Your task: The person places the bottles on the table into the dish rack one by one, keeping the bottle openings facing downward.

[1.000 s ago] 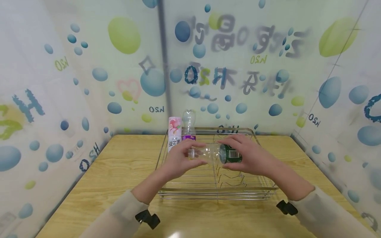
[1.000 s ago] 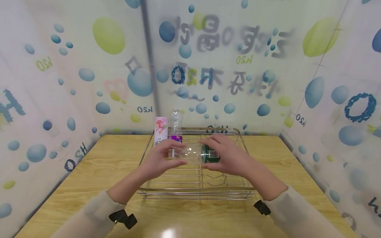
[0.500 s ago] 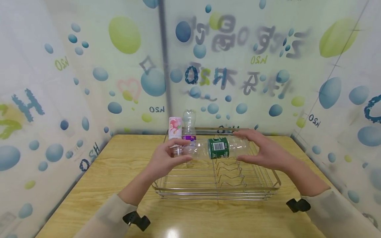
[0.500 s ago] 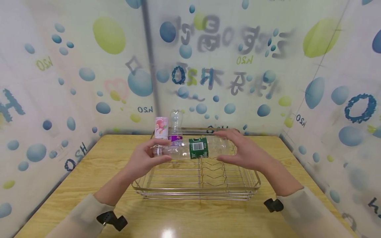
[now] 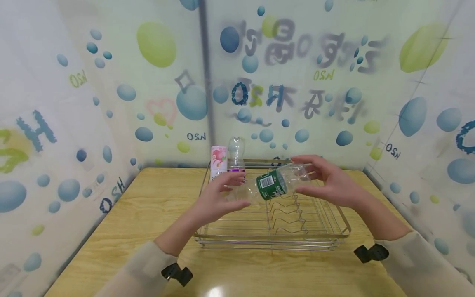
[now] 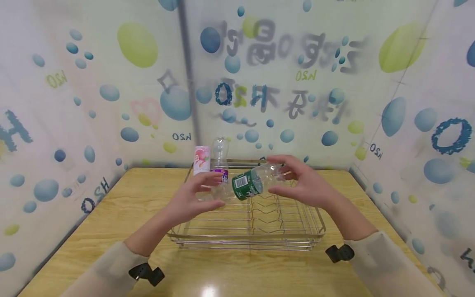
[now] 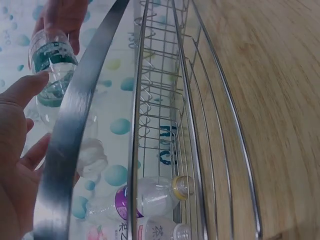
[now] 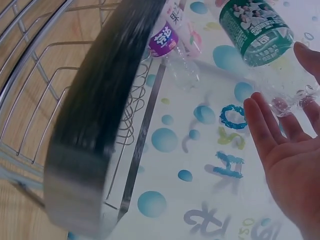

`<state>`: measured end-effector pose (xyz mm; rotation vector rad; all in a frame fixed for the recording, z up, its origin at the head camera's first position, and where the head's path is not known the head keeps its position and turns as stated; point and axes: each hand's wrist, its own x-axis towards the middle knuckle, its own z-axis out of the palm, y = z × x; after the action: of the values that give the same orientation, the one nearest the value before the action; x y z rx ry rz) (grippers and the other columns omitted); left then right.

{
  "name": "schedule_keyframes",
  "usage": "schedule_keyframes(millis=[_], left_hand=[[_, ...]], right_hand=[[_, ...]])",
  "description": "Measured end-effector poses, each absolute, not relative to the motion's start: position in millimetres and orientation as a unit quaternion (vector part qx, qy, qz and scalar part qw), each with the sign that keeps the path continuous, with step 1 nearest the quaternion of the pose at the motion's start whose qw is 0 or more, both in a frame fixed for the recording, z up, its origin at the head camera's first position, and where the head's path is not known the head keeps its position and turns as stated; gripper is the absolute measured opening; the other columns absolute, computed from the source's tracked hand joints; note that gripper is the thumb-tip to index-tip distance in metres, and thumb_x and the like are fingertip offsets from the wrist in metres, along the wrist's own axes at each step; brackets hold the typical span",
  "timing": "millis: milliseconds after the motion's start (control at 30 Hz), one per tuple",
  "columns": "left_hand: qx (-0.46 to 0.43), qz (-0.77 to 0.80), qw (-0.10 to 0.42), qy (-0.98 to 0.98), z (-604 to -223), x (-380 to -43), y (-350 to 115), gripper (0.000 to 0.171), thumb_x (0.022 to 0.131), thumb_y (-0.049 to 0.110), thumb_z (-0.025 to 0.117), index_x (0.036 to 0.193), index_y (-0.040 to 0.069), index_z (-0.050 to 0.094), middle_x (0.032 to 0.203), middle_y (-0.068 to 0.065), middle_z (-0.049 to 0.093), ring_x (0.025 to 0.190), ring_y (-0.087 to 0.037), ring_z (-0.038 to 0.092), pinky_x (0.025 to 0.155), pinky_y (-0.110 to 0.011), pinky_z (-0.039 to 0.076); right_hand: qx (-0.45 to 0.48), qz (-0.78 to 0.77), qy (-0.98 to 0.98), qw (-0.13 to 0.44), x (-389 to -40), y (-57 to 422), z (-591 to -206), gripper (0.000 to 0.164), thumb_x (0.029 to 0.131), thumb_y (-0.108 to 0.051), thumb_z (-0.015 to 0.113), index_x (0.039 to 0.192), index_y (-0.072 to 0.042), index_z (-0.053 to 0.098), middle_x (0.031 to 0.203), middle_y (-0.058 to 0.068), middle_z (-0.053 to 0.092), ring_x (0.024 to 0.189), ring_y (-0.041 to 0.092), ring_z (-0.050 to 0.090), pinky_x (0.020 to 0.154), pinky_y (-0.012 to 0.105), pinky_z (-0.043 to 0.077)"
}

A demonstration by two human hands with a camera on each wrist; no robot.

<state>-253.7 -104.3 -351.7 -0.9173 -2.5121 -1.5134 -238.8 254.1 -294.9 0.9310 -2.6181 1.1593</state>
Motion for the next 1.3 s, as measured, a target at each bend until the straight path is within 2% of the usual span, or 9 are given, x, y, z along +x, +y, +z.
schedule_keyframes(millis=[167, 367, 633, 833, 933, 1133, 1200, 1300], left_hand=[[-0.318, -0.451, 0.033, -0.833, -347.6, -253.3, -90.7, 0.078, 0.09, 0.026, 0.093, 0.158, 0.021, 0.057, 0.15, -0.005, 0.063, 0.138, -0.029, 0.062, 0.112, -0.057, 0.057], [-0.309, -0.436, 0.021, -0.845, -348.9, -252.2, -82.4, 0.073, 0.094, 0.022, 0.089, 0.159, 0.019, 0.056, 0.145, -0.009, 0.065, 0.135, -0.031, 0.063, 0.107, -0.053, 0.062], [-0.276, -0.502, -0.023, -0.82, -351.6, -252.2, -79.7, 0.074, 0.097, 0.02, 0.086, 0.162, 0.029, 0.051, 0.149, -0.008, 0.063, 0.138, -0.035, 0.065, 0.107, -0.049, 0.062], [-0.258, -0.54, -0.038, -0.8, -354.4, -250.5, -79.3, 0.077, 0.101, 0.028, 0.083, 0.167, 0.029, 0.042, 0.151, -0.012, 0.06, 0.139, -0.035, 0.065, 0.112, -0.053, 0.06], [-0.249, -0.557, -0.046, -0.791, -354.8, -249.9, -79.9, 0.08, 0.102, 0.032, 0.081, 0.169, 0.029, 0.037, 0.15, -0.011, 0.059, 0.138, -0.032, 0.066, 0.112, -0.054, 0.059], [-0.249, -0.589, -0.061, -0.767, -354.6, -250.5, -79.2, 0.084, 0.103, 0.032, 0.08, 0.17, 0.036, 0.03, 0.146, -0.011, 0.058, 0.134, -0.029, 0.068, 0.106, -0.049, 0.063], [-0.25, -0.592, -0.063, -0.764, -354.8, -250.8, -78.5, 0.085, 0.103, 0.032, 0.08, 0.17, 0.039, 0.027, 0.146, -0.011, 0.057, 0.134, -0.03, 0.069, 0.104, -0.047, 0.064], [-0.25, -0.596, -0.068, -0.76, -355.1, -251.3, -77.2, 0.088, 0.104, 0.032, 0.079, 0.171, 0.043, 0.023, 0.148, -0.011, 0.055, 0.135, -0.03, 0.069, 0.103, -0.045, 0.065]], right_hand=[[0.306, 0.383, -0.869, 0.07, -238.0, 249.2, -293.2, 0.072, 0.1, -0.019, 0.083, 0.164, -0.026, 0.049, 0.159, 0.005, 0.056, 0.131, 0.026, 0.065, 0.105, 0.013, 0.053], [0.304, 0.395, -0.864, 0.072, -239.4, 237.7, -284.0, 0.072, 0.103, -0.021, 0.08, 0.166, -0.029, 0.046, 0.17, 0.002, 0.046, 0.137, 0.028, 0.059, 0.106, 0.009, 0.047], [0.272, 0.454, -0.846, 0.073, -249.2, 219.2, -275.3, 0.075, 0.105, -0.023, 0.077, 0.17, -0.025, 0.039, 0.171, 0.007, 0.045, 0.134, 0.031, 0.063, 0.097, 0.018, 0.058], [0.256, 0.494, -0.829, 0.062, -253.5, 213.2, -279.5, 0.073, 0.111, -0.023, 0.068, 0.173, -0.021, 0.029, 0.166, 0.013, 0.047, 0.138, 0.033, 0.061, 0.098, 0.016, 0.057], [0.259, 0.498, -0.826, 0.045, -254.8, 210.0, -284.6, 0.07, 0.112, -0.024, 0.065, 0.172, -0.021, 0.029, 0.164, 0.013, 0.048, 0.141, 0.035, 0.061, 0.102, 0.023, 0.059], [0.271, 0.484, -0.831, 0.029, -256.2, 197.5, -295.4, 0.075, 0.111, -0.024, 0.068, 0.173, -0.018, 0.027, 0.164, 0.017, 0.048, 0.142, 0.04, 0.062, 0.111, 0.052, 0.06], [0.273, 0.483, -0.832, 0.024, -255.8, 193.2, -298.3, 0.077, 0.11, -0.024, 0.069, 0.173, -0.016, 0.026, 0.163, 0.019, 0.048, 0.141, 0.041, 0.063, 0.11, 0.054, 0.06], [0.28, 0.49, -0.825, 0.014, -255.4, 187.2, -302.6, 0.08, 0.11, -0.022, 0.07, 0.173, -0.013, 0.022, 0.159, 0.022, 0.049, 0.139, 0.042, 0.065, 0.108, 0.051, 0.062]])
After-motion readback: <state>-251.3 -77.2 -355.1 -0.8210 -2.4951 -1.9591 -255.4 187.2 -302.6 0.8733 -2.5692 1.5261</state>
